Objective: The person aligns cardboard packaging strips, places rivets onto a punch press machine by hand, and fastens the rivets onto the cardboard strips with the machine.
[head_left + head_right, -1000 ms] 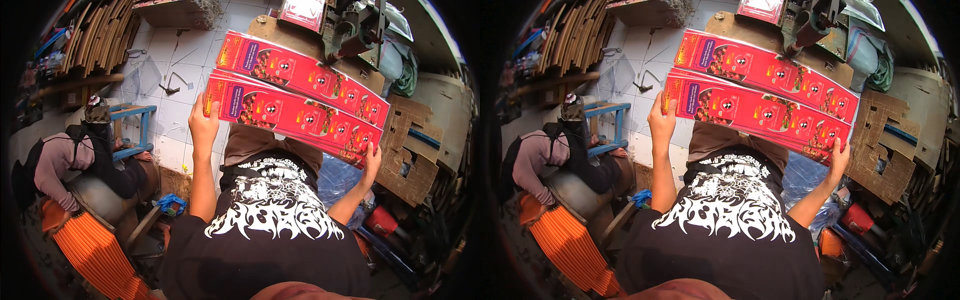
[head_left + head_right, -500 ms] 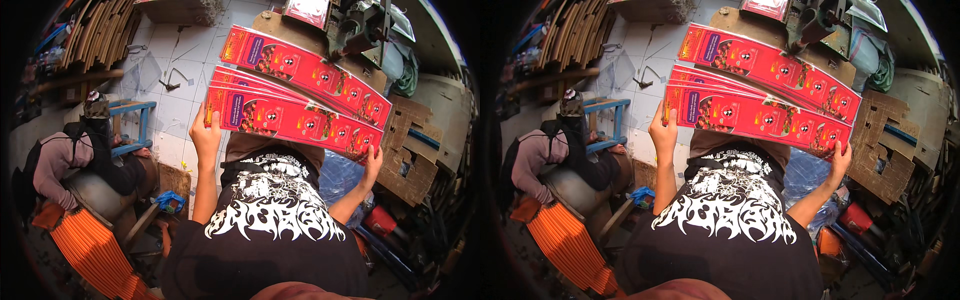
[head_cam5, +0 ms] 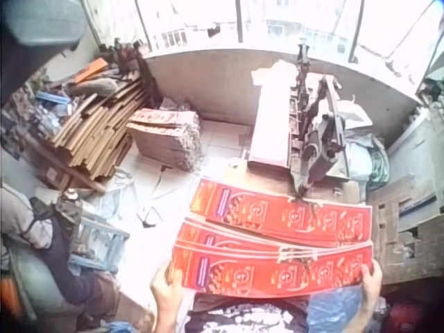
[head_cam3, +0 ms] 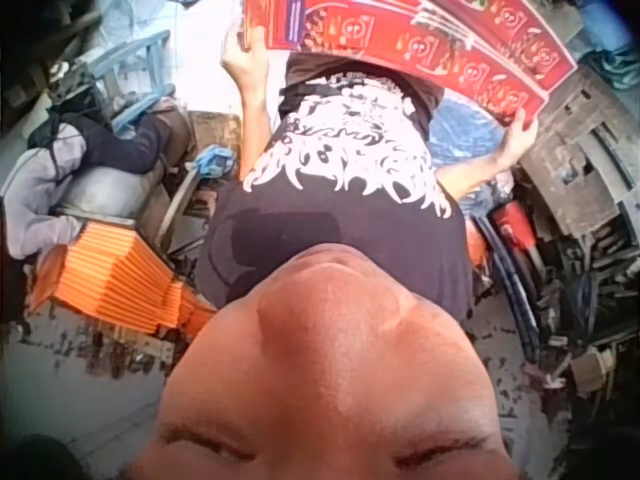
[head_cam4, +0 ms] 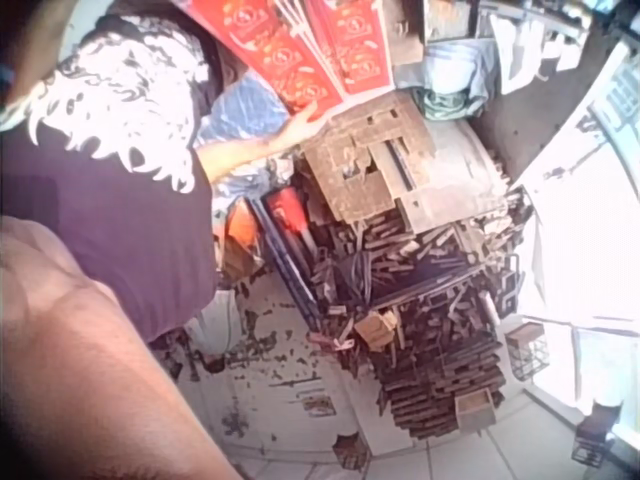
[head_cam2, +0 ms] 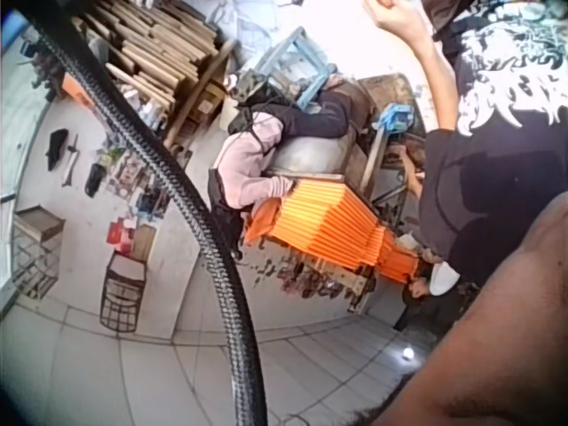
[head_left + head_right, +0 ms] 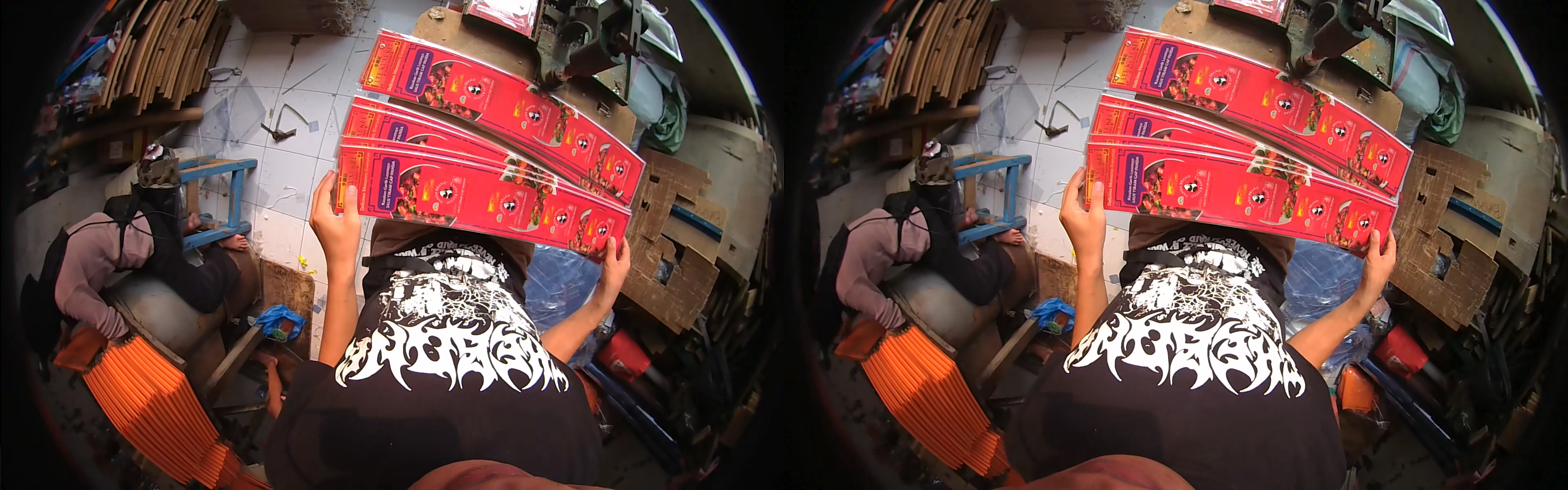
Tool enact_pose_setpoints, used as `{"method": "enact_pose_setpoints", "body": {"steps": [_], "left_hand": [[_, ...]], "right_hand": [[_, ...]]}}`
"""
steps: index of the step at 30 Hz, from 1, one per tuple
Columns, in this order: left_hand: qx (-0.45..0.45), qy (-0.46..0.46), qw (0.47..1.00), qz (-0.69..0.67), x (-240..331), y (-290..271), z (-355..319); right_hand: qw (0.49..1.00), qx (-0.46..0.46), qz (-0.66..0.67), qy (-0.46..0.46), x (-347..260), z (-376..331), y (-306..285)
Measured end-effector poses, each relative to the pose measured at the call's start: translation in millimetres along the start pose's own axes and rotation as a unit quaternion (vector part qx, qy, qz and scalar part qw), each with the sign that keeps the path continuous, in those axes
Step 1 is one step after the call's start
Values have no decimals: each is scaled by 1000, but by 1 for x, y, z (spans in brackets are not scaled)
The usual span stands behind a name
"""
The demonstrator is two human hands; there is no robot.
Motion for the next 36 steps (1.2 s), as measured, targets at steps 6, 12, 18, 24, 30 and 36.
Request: {"method": "enact_pose_setpoints", "body": {"steps": [6, 12, 18, 24, 30, 36], "left_hand": [[-19, 81, 995, 54, 19, 2, 29], [-3, -5, 997, -76, 0, 5, 24], [20, -11, 993, -117, 2, -3, 3], [45, -18, 989, -143, 8, -8, -20], [62, 13, 973, -221, 9, -22, -37], [106, -18, 898, -426, 4, -33, -59]], "right_hand": [[1000, 10, -19, 5, -1, 0, 2], [998, 46, -40, -24, -2, 1, 2], [999, 39, 0, -31, 1, 5, 2], [998, 56, -17, 4, 5, 11, -6], [996, 83, -12, 7, 24, 23, -16], [996, 81, 43, 18, 29, 23, -18]]}}
Point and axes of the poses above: each hand's wrist, its own z-axis towards the middle knuckle, its own y-axis out of the palm, x = y × z, the point moved 9 cm from there along z, towards the middle knuckle, and after that the axes turned 12 degrees about y, right-handed, at the moved point
